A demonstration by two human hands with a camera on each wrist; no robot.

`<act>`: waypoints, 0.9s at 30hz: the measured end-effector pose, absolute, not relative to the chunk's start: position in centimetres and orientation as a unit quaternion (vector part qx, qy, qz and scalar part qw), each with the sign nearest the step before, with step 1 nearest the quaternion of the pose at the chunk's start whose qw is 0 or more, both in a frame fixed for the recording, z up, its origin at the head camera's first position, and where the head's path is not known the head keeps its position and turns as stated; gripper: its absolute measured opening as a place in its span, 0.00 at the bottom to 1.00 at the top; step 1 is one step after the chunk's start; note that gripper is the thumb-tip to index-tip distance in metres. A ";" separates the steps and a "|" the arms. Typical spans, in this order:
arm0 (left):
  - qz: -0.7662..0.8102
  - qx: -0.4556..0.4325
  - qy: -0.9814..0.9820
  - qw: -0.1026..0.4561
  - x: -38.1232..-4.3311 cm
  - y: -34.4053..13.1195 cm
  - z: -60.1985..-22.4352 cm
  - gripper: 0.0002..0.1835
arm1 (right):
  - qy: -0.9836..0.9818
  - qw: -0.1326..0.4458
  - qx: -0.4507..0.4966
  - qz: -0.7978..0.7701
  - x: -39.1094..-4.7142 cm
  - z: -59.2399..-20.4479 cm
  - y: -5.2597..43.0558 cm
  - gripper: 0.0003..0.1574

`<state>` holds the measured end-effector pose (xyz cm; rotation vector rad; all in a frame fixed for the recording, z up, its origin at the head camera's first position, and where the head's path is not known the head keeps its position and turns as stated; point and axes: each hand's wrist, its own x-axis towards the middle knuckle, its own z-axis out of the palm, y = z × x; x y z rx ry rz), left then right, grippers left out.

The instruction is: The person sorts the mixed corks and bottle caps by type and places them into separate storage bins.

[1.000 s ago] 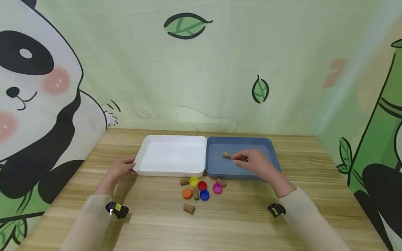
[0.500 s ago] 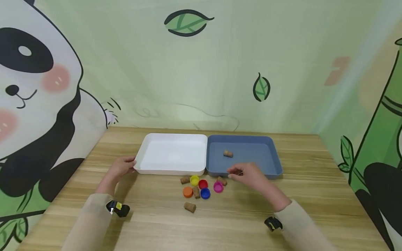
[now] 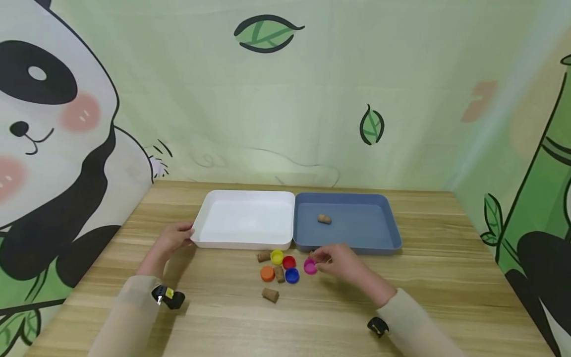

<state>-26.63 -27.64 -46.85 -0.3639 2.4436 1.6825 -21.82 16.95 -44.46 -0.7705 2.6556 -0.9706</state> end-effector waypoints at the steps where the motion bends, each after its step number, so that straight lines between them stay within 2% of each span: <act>1: 0.561 -0.122 0.816 0.076 -26.6 -27.6 -46.9 0.24 | 0.901 0.106 -0.262 -0.328 -21.8 -44.6 16.8 0.14; 18: 0.555 -0.120 0.819 0.077 -26.6 -27.7 -46.6 0.24 | 0.917 0.121 -0.232 -0.303 -21.6 -45.1 15.5 0.20; 27: 0.544 -0.133 0.823 0.092 -26.6 -27.8 -46.7 0.24 | 0.929 0.112 -0.228 -0.267 -21.9 -45.7 14.8 0.18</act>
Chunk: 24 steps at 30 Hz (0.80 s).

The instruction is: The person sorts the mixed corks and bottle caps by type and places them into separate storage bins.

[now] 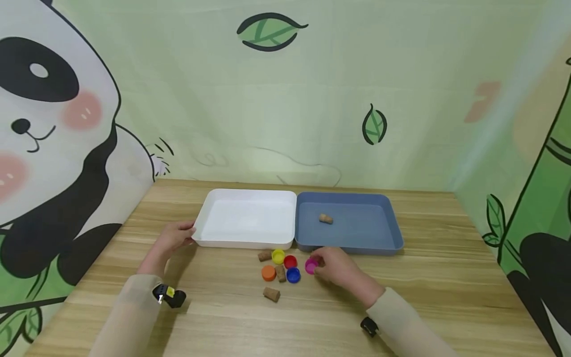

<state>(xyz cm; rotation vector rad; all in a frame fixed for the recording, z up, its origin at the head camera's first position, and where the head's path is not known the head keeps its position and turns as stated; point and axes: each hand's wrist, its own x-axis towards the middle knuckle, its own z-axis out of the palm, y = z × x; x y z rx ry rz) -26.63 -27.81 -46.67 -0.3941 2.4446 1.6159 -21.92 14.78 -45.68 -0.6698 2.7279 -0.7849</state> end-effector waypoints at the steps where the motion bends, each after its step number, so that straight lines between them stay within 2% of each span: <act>1: 0.545 -0.133 0.822 0.093 -26.7 -27.8 -46.6 0.24 | 0.931 0.110 -0.228 -0.263 -22.0 -45.8 14.7 0.18; 13: 0.534 -0.138 0.828 0.097 -26.6 -27.8 -46.8 0.24 | 0.940 0.095 -0.247 -0.215 -21.8 -45.7 14.1 0.19; 24: 0.557 -0.127 0.816 0.088 -26.7 -27.8 -46.8 0.24 | 0.940 0.087 -0.261 -0.202 -21.8 -45.9 13.9 0.15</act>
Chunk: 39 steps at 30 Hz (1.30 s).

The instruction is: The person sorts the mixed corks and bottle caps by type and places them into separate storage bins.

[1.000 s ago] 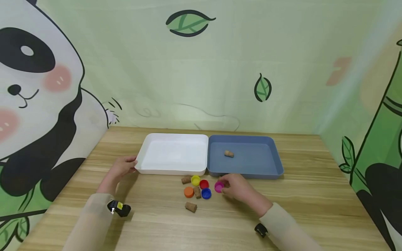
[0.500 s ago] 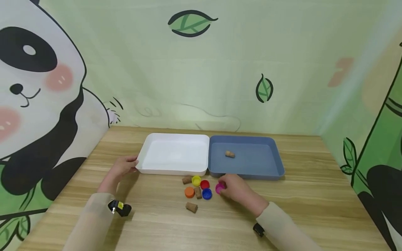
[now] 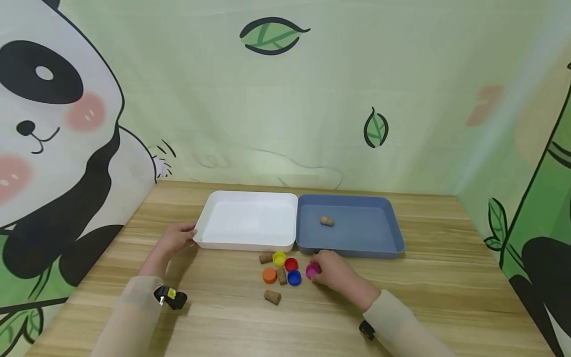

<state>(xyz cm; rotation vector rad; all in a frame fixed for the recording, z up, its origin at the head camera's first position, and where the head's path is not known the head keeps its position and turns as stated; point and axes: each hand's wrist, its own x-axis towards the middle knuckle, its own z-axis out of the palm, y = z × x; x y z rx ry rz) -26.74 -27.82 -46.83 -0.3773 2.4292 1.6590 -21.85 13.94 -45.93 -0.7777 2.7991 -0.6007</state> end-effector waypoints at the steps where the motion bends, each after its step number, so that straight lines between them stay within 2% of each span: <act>1: 0.558 -0.127 0.816 0.088 -26.7 -27.8 -46.8 0.24 | 0.940 0.088 -0.260 -0.202 -21.8 -46.0 13.9 0.15; 15: 0.550 -0.132 0.820 0.090 -26.9 -27.8 -46.8 0.24 | 0.944 0.089 -0.240 -0.207 -21.8 -45.4 13.9 0.16; 29: 0.539 -0.127 0.828 0.088 -26.8 -27.7 -46.8 0.24 | 0.926 0.143 -0.199 -0.286 -22.3 -44.0 14.5 0.16; 39: 0.539 -0.134 0.827 0.088 -26.8 -27.8 -46.8 0.24 | 0.900 0.118 -0.227 -0.353 -23.0 -42.1 14.6 0.22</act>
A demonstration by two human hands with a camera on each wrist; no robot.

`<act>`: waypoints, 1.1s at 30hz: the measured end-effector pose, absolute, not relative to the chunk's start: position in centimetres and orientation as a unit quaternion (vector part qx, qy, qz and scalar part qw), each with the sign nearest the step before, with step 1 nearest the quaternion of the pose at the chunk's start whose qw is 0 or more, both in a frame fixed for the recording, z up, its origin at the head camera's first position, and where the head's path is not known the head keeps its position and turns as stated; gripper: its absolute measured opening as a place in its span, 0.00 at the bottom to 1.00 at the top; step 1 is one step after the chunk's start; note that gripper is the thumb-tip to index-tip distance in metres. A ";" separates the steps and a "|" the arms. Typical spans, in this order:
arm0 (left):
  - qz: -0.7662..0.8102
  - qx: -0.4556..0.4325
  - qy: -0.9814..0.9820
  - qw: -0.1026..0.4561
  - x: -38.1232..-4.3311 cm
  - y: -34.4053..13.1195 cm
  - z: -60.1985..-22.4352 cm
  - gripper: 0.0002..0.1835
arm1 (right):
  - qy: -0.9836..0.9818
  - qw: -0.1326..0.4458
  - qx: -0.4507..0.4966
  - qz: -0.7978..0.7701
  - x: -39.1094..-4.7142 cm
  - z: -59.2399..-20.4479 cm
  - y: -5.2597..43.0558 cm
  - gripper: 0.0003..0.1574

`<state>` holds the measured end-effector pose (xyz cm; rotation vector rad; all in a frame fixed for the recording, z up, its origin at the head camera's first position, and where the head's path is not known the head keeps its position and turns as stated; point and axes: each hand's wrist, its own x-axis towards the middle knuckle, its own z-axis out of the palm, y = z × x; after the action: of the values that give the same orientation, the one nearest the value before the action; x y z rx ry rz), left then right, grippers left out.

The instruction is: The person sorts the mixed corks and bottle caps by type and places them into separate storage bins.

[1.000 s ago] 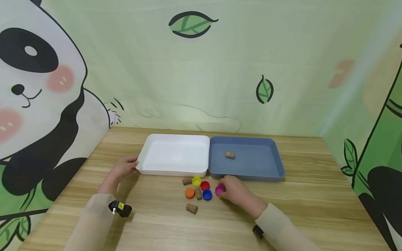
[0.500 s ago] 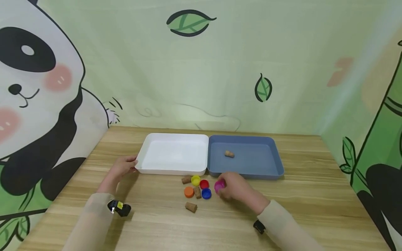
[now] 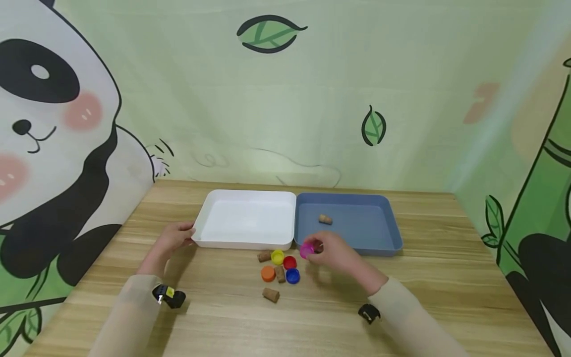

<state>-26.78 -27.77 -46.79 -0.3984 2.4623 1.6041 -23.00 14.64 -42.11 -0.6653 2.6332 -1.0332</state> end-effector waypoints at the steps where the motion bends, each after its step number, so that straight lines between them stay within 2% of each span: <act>1: 0.538 -0.134 0.828 0.088 -26.8 -27.8 -46.8 0.24 | 0.896 0.114 -0.231 -0.361 -23.0 -41.9 14.7 0.23; 18: 0.540 -0.125 0.828 0.085 -26.7 -27.8 -46.8 0.24 | 0.878 0.066 -0.259 -0.397 -24.2 -39.5 15.0 0.22; 33: 0.550 -0.126 0.820 0.095 -26.9 -28.0 -46.8 0.24 | 0.890 0.070 -0.264 -0.366 -25.9 -37.0 14.5 0.23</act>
<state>-26.89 -28.00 -46.77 -0.3742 2.4318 1.6302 -25.86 14.48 -37.00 -0.7933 2.6770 -1.1004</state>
